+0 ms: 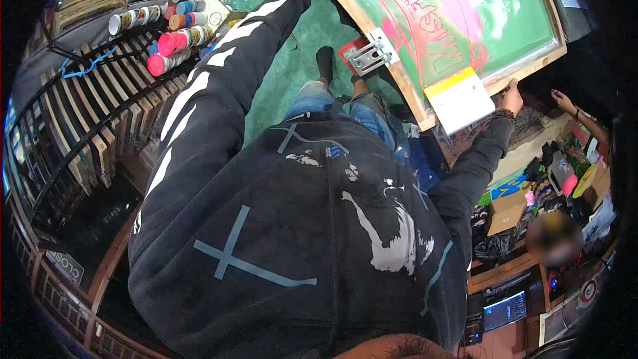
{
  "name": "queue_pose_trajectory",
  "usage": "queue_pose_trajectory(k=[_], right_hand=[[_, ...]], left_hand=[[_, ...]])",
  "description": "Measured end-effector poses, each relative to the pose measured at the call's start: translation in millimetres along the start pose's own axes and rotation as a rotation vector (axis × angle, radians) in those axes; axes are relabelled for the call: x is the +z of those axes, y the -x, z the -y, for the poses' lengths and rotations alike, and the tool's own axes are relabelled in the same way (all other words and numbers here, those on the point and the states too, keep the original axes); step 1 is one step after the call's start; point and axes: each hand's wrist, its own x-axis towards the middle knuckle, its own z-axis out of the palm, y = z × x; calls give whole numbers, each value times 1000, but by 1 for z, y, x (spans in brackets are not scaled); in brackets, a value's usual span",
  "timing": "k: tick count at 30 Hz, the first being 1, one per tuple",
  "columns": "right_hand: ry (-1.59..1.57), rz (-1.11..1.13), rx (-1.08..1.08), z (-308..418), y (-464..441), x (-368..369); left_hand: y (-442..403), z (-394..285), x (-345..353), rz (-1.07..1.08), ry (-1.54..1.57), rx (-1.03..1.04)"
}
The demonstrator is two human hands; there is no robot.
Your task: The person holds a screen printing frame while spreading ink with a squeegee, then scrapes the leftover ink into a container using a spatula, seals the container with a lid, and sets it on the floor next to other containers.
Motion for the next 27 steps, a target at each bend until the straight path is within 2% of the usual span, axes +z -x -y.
queue_pose_trajectory(k=[3, 4, 6, 10, 13, 15, 18, 20, 21, 22, 24, 25, 26, 27], right_hand=[[-176, -4, -68, -2, 3, 4], [-177, -10, -66, -7, -1, 3], [7, -21, -148, -15, -14, -1], [-120, 6, -147, -13, -1, 1], [3, 23, -122, -16, -8, -3], [46, 56, -105, -12, -3, -2], [-81, 51, -42, -11, 1, -4], [251, 115, -199, -8, 3, -10], [273, 83, -202, 1, 23, -16], [683, -42, -434, 42, 81, -20], [710, 9, -952, 42, 103, -37], [1010, 131, -1047, 57, 128, -45], [1313, 254, -1132, 73, 159, -49], [1392, 342, -1297, 74, 182, -50]], left_hand=[[1, -2, 1, -45, -22, 31], [4, -8, -7, 8, 7, 3], [5, -15, -13, 65, 37, -15], [6, -17, -14, 55, 26, -24], [8, -20, -13, 15, 35, 32], [11, -25, -15, 110, 146, -117], [7, -16, -8, 117, 59, -97], [7, -10, -2, 83, 44, -51], [8, -8, 0, 50, 19, -6], [9, -9, 0, 46, 30, -3], [12, -11, -2, 45, 9, -61], [15, 2, 11, -61, -89, 14], [27, 7, 12, -74, -79, 3], [41, 8, 8, -229, -120, 129]])
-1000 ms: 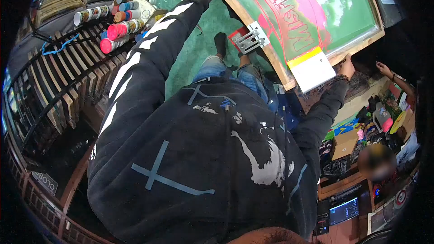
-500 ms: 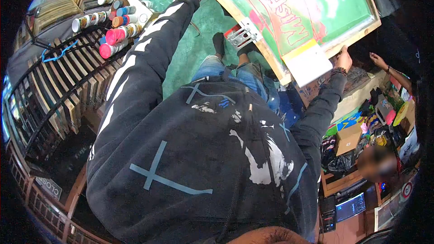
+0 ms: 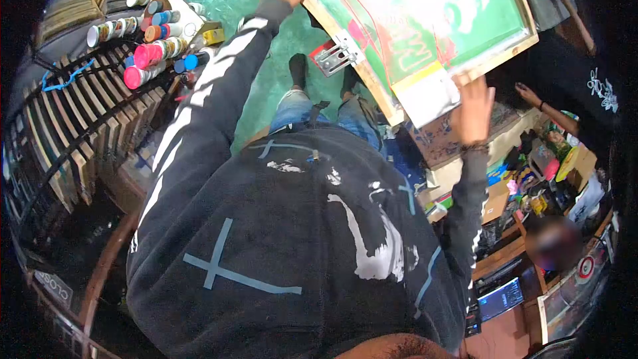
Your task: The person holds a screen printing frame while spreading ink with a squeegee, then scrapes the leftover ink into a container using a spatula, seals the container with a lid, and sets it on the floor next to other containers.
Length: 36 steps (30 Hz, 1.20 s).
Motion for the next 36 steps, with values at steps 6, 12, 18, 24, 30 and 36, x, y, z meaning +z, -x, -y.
queue_pose_trajectory(k=[6, 12, 18, 24, 30, 36], right_hand=[[-53, 54, -577, 18, -4, 24], [-168, 66, -705, 3, -38, 10], [-121, -53, -743, 0, -40, 20], [-219, -109, -671, 12, -56, -31], [-238, -339, -681, 62, -198, -43], [-1, -337, -666, 107, -305, -44]], left_hand=[[131, -77, -36, -69, 163, -118], [187, -134, -11, -87, 248, -272], [201, -143, 10, -134, 283, -404], [199, -141, 10, -147, 247, -383], [200, -138, 15, -154, 245, -407], [201, -136, 14, -192, 240, -372]])
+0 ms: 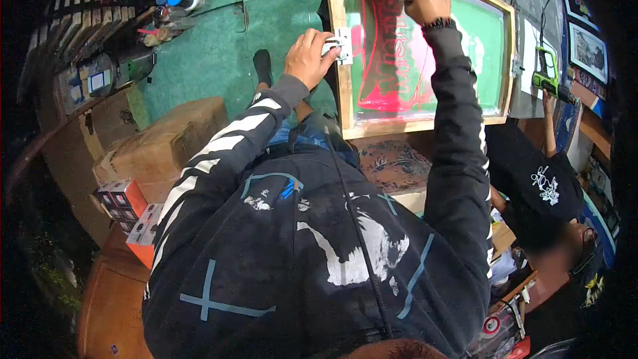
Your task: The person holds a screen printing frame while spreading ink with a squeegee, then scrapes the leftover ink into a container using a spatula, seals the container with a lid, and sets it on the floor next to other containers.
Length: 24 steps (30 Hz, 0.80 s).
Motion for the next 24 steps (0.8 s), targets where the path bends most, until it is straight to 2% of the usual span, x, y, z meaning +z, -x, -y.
queue_pose_trajectory(k=[3, 5, 7, 14, 24], right_hand=[[56, 72, 21, 3, -4, 11], [-21, -43, -49, 4, 2, 15], [-4, 21, 6, 7, 11, 17], [-127, -102, -11, 20, 61, 27], [-188, -19, 35, 53, 153, 22]], left_hand=[[2, 2, 2, -7, 2, -8], [3, 0, 1, 3, -17, -13], [2, 0, 0, -9, -20, -19], [6, 9, 11, -90, -45, 27], [8, 14, 17, -120, -78, 53]])
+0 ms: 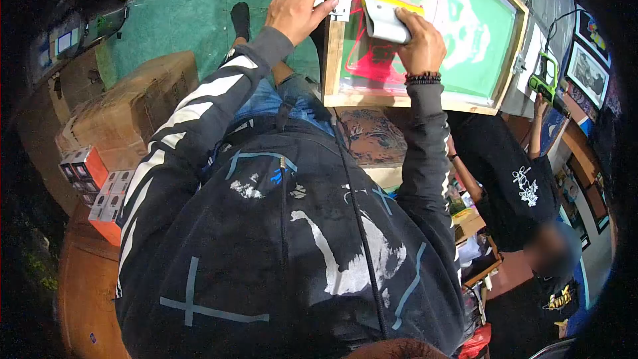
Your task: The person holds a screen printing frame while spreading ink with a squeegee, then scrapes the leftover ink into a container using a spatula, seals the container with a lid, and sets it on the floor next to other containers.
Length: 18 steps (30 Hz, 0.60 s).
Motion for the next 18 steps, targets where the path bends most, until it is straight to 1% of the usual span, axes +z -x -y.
queue_pose_trajectory(k=[5, 10, 18], right_hand=[[-26, 24, 43, 19, 38, -12], [-79, 103, 109, 33, 70, -20], [-60, 126, 107, 47, 109, -29]], left_hand=[[1, 0, 0, 6, 1, 7], [2, 3, 2, -38, 8, 27], [4, 3, 3, -84, -17, 35]])
